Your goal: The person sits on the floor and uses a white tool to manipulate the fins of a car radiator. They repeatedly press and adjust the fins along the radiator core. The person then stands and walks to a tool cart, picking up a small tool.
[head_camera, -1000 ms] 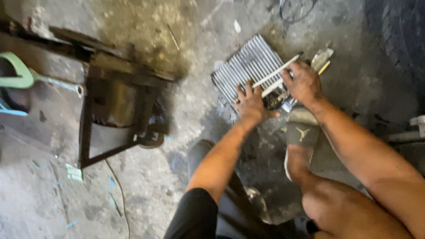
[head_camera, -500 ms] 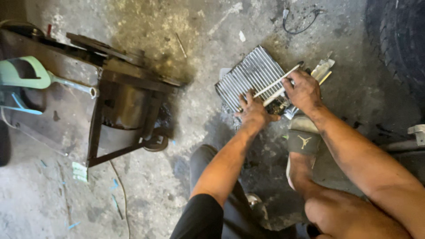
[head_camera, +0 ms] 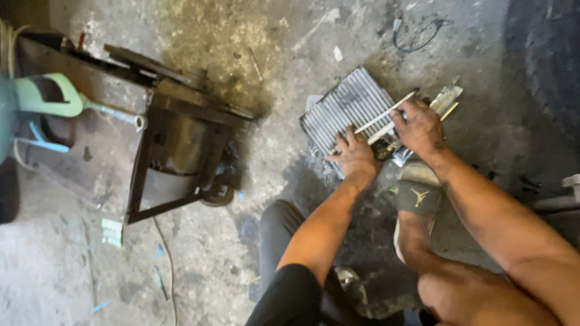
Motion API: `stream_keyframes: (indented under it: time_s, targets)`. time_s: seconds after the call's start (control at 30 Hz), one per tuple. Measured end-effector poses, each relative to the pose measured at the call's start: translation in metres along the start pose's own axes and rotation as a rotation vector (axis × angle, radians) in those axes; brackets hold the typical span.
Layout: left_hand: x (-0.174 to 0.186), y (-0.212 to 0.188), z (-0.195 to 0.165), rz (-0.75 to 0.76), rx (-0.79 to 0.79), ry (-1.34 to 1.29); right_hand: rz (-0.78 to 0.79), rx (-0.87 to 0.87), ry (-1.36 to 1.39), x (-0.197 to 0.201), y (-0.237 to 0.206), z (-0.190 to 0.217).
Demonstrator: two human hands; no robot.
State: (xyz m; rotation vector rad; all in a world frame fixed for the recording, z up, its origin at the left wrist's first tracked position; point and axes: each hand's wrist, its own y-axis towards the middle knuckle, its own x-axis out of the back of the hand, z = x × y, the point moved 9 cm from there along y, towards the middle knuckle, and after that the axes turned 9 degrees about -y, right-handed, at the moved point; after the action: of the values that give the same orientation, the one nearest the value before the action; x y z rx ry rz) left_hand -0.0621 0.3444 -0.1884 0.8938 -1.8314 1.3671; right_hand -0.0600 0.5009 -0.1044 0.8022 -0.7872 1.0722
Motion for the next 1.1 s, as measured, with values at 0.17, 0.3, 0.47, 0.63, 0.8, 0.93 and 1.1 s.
stream_keyframes:
  time_s: [0.17, 0.3, 0.47, 0.63, 0.8, 0.93, 1.1]
  targets:
    - [0.001, -0.009, 0.003, 0.326, 0.078, -0.230, 0.058, -0.028, 0.073, -0.002, -0.002, -0.006]
    - [0.019, -0.009, -0.004, 0.335, 0.119, -0.258, 0.071, -0.058, 0.063, -0.002, -0.001, -0.010]
    - [0.015, -0.010, -0.009, 0.248, 0.128, -0.212, 0.028, -0.010, 0.060, 0.003, 0.002, -0.005]
    - [0.018, -0.011, -0.008, 0.188, 0.104, -0.225, 0.043, -0.056, 0.083, 0.003, 0.003, -0.007]
    - [0.019, -0.005, -0.013, 0.340, 0.137, -0.202, -0.001, -0.011, 0.086, 0.008, 0.005, -0.004]
    - [0.019, -0.004, -0.019, 0.359, 0.116, -0.084, 0.039, -0.019, 0.085, 0.005, 0.003, -0.005]
    - [0.021, -0.012, -0.019, 0.256, 0.036, -0.089, 0.027, 0.003, 0.069, 0.007, 0.002, -0.002]
